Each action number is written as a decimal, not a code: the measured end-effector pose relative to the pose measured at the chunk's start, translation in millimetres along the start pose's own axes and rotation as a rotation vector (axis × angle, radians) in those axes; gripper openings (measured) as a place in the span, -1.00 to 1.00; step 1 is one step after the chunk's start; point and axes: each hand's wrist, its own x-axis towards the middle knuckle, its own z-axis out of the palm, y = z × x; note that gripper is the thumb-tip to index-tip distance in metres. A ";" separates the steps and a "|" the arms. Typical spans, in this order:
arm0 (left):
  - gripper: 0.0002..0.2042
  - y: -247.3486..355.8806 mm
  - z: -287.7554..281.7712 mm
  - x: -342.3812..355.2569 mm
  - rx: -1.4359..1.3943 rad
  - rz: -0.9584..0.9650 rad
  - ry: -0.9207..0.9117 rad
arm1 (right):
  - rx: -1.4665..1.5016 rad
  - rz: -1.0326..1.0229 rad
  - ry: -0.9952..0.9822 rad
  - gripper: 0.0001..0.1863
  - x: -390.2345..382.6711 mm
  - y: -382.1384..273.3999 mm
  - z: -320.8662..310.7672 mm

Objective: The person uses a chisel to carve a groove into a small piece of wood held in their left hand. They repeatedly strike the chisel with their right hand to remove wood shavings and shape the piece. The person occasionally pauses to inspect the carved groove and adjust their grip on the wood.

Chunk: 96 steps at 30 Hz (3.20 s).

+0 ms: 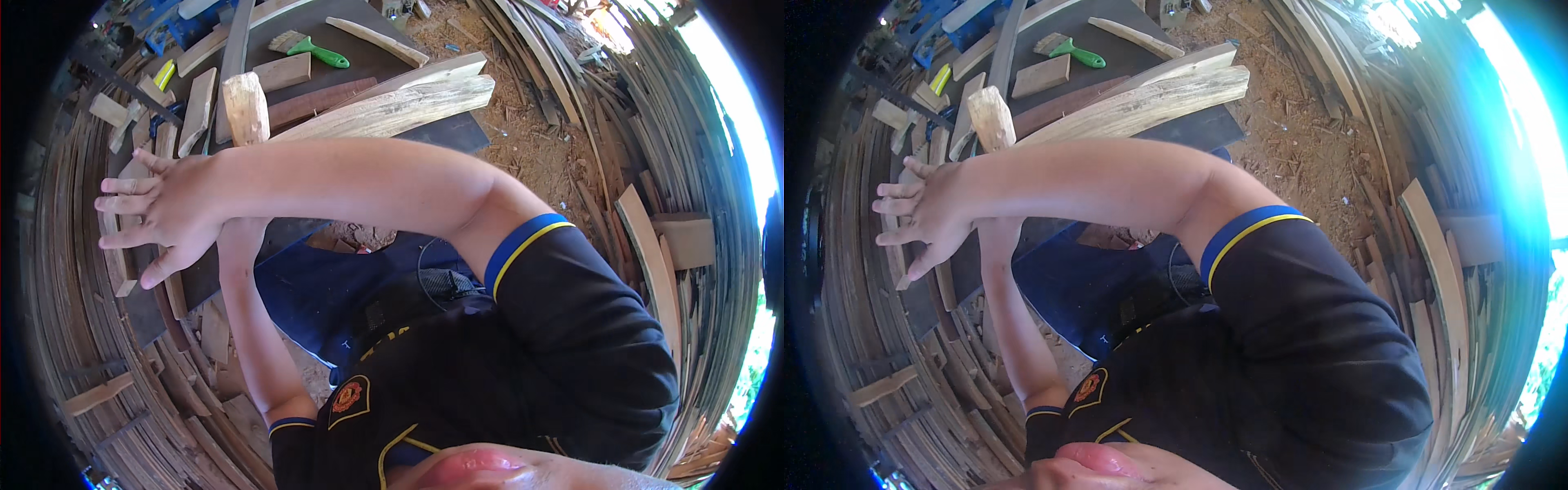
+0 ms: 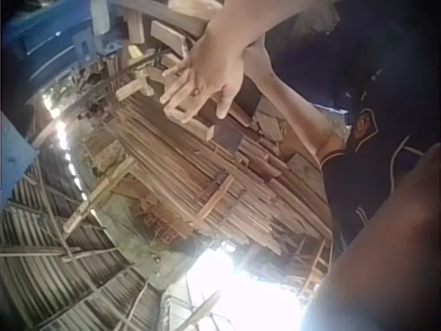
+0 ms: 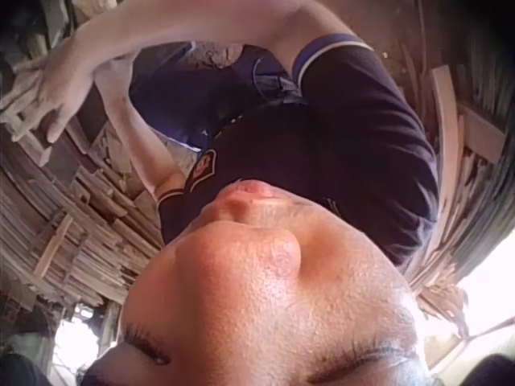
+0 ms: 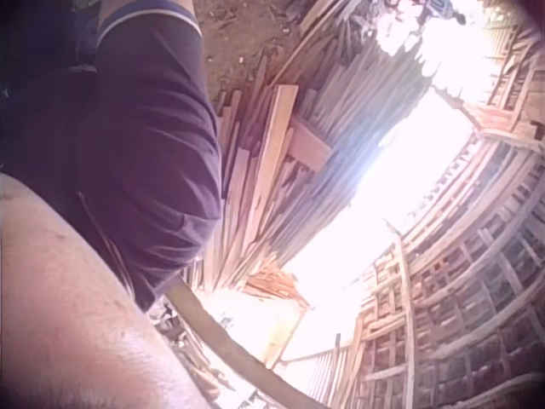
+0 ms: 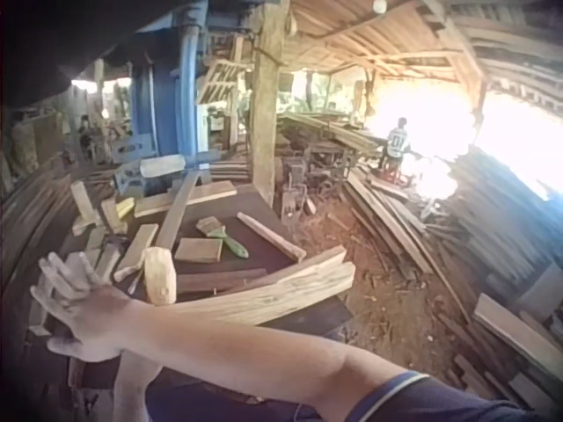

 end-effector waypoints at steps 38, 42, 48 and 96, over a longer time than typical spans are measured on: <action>-0.43 41.5 -33.8 8.7 -0.240 -0.268 0.042 | -0.129 0.844 0.129 -0.90 -378.5 -84.3 -149.0; -0.43 45.3 -36.5 12.1 -0.240 -0.259 0.067 | 0.045 0.866 -0.251 -0.33 -379.7 -75.1 -122.2; -0.52 34.4 -33.7 8.3 -0.255 -0.172 0.088 | 0.097 0.858 -0.635 -0.12 -381.3 -53.7 -78.5; -0.70 52.0 -45.2 27.5 -0.155 -0.358 0.243 | -0.437 0.845 -0.572 -0.23 -142.9 193.8 -147.3</action>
